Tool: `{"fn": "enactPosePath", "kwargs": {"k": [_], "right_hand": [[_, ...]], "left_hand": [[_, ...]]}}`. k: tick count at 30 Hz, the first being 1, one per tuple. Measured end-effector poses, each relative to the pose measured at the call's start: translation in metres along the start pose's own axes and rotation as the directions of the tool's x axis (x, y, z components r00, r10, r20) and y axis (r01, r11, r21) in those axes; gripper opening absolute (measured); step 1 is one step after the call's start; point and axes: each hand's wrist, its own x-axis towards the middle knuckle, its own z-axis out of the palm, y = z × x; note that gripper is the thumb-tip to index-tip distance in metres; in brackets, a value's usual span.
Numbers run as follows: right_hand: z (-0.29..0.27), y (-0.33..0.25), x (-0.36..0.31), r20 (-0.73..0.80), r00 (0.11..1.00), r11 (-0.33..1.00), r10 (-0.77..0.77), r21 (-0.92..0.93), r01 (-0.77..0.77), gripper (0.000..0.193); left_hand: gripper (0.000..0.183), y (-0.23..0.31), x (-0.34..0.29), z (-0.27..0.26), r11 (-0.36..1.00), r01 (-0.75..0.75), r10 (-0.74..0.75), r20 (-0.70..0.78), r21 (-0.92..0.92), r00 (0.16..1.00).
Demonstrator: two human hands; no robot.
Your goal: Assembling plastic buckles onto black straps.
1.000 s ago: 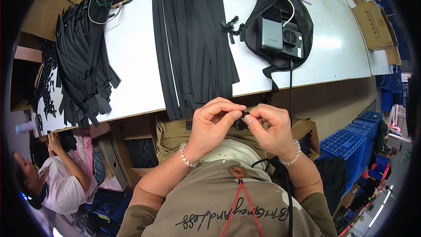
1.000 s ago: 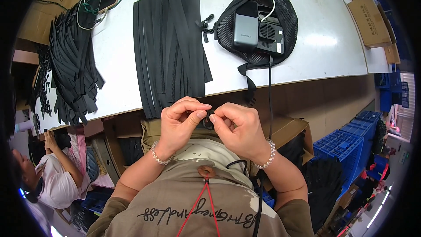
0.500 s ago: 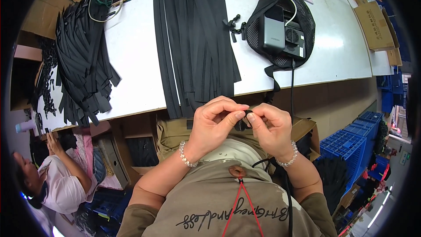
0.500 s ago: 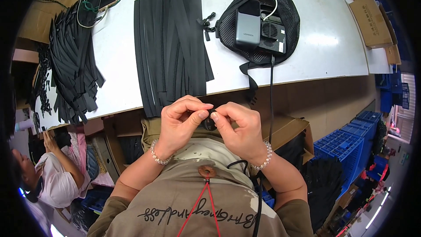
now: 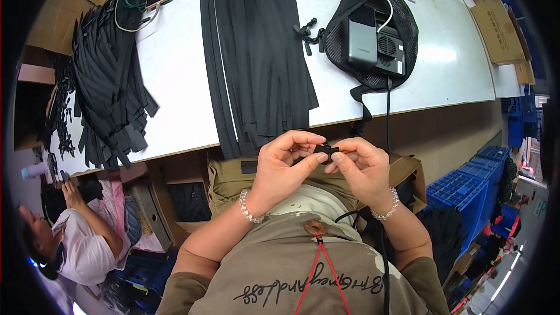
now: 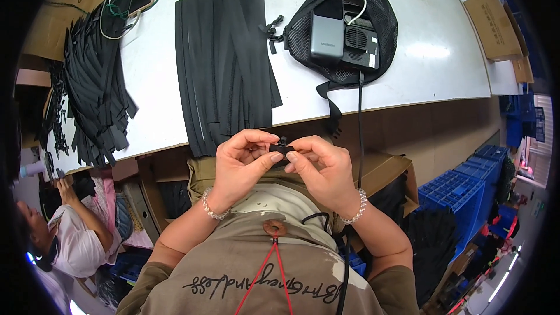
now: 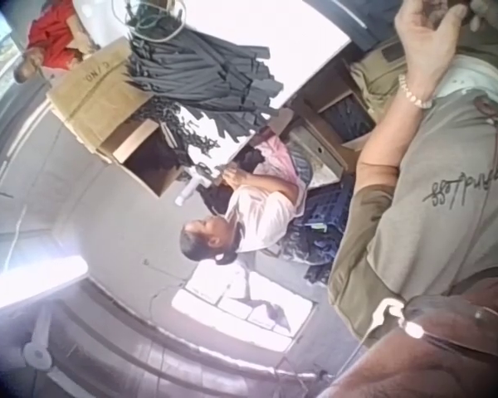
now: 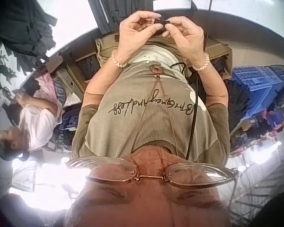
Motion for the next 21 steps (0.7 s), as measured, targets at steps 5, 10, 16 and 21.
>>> {"fn": "enactPosePath", "kwargs": {"k": [5,10,16,21], "right_hand": [[-0.0050,0.0004,0.0012,-0.002,0.997,0.996,-0.075,-0.055,0.074,0.005],[-0.0080,-0.0037,0.0032,0.037,0.989,0.975,-0.142,-0.164,0.146,0.004],[-0.0045,-0.0071,0.0004,0.036,0.998,0.999,0.044,-0.018,-0.043,0.006],[-0.0015,-0.0063,0.0000,0.002,0.999,0.999,0.041,0.018,-0.041,0.007]], "left_hand": [[0.023,-0.0019,-0.0006,0.0004,0.999,0.026,-0.027,0.032,0.024,0.999],[0.027,0.0046,0.0014,0.0019,0.990,-0.063,0.053,0.082,0.127,0.995],[0.021,0.0020,-0.0007,0.0037,0.992,0.077,-0.080,0.030,0.098,0.996],[0.018,0.0014,-0.0005,0.0011,0.994,0.098,-0.101,0.057,0.054,0.993]]}}
